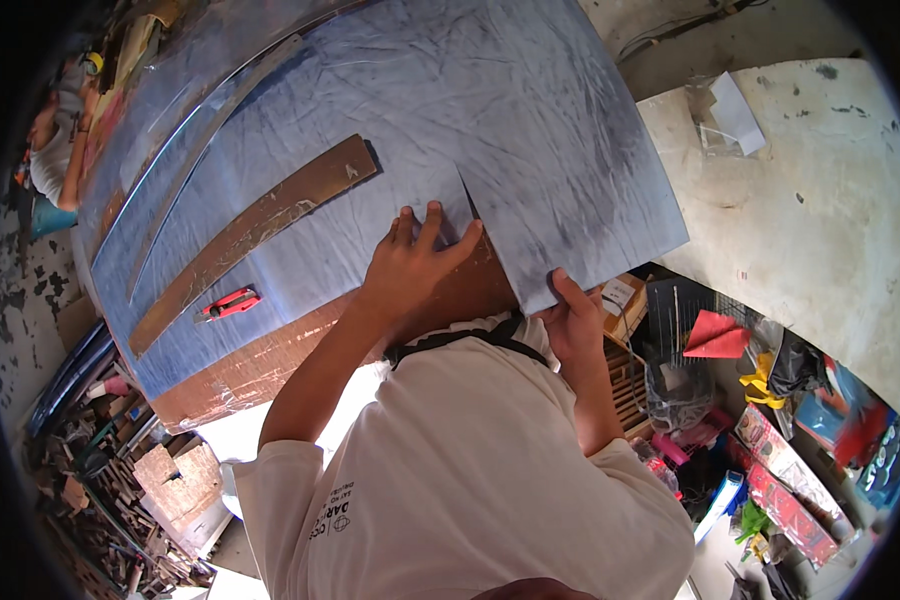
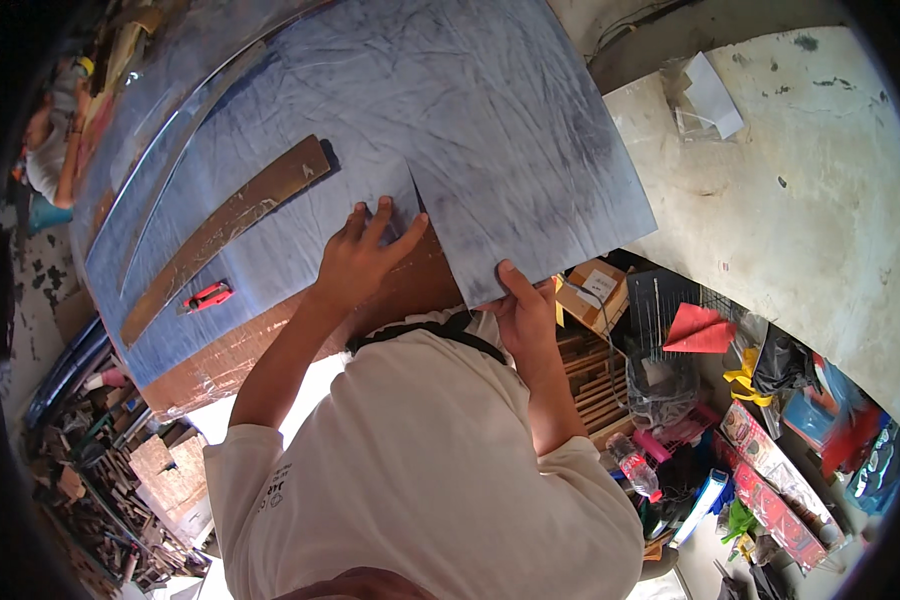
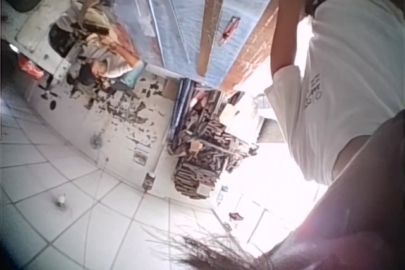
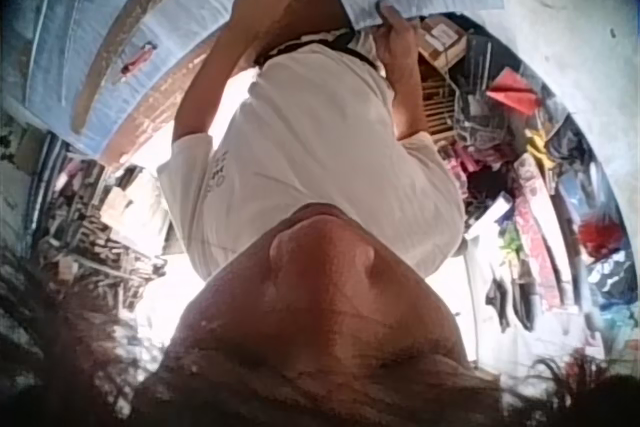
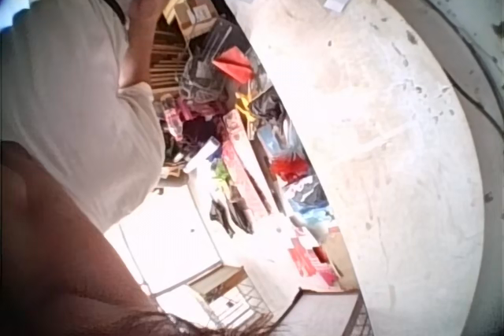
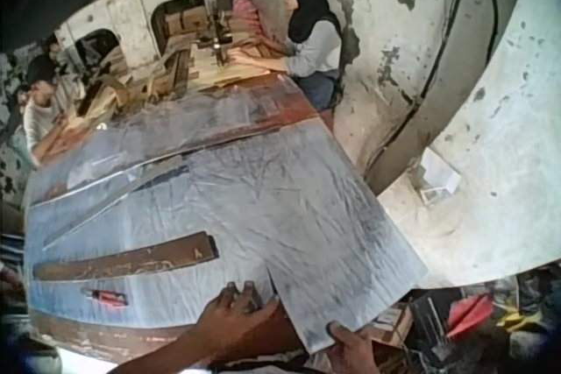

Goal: The person aligns metal and wooden rulers over a plastic sheet on a table, cuts strips using a utility knife, and tears off the cut pieces by hand.

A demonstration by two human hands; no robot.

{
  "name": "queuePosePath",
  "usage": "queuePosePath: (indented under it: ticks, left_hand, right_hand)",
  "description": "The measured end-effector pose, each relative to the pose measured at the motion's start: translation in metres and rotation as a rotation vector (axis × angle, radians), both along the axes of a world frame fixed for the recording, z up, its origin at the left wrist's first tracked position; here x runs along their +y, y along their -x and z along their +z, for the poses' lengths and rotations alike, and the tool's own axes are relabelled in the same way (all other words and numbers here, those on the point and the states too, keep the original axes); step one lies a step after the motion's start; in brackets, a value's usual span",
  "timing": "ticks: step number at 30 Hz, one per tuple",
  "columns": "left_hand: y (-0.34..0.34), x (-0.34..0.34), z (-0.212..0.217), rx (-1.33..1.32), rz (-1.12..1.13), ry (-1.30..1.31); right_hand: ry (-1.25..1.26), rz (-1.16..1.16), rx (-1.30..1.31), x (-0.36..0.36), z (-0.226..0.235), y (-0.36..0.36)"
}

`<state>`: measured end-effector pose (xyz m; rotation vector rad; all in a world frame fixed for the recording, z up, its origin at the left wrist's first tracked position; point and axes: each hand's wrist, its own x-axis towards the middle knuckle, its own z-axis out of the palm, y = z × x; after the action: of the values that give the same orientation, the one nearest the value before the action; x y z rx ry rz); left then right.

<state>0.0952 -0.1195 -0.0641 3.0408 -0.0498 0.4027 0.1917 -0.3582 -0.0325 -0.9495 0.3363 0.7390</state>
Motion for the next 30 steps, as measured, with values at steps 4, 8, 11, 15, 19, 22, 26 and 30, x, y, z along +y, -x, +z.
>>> queuePosePath:
  ticks: [4,8,11,15,19,22,26,30]
  left_hand:
    - [0.002,0.001,-0.008,-0.038,0.015,0.082]
    - [0.003,0.001,-0.007,-0.024,0.011,0.068]
    - [0.004,-0.002,-0.011,-0.037,0.015,0.018]
    - [0.002,-0.003,-0.011,-0.049,0.005,-0.041]
    - [0.001,-0.005,-0.011,-0.034,-0.003,-0.048]
    - [0.001,-0.006,-0.012,-0.021,0.002,-0.058]
    - [0.001,-0.006,-0.014,-0.022,0.003,-0.077]
    - [0.002,-0.006,-0.013,-0.003,0.004,-0.084]
  right_hand:
    - [0.000,0.007,-0.029,0.001,0.002,0.001]
    - [0.023,-0.007,-0.004,0.002,0.004,0.001]
    - [0.039,-0.016,0.018,0.006,0.009,0.002]
    - [0.032,-0.010,0.006,0.002,-0.002,0.003]
    - [0.034,-0.019,0.013,0.004,-0.006,0.005]
    - [0.097,-0.031,0.034,0.004,-0.011,0.006]
    - [0.062,0.007,0.034,0.002,-0.019,0.007]
    - [0.047,-0.001,0.047,0.001,-0.024,0.008]
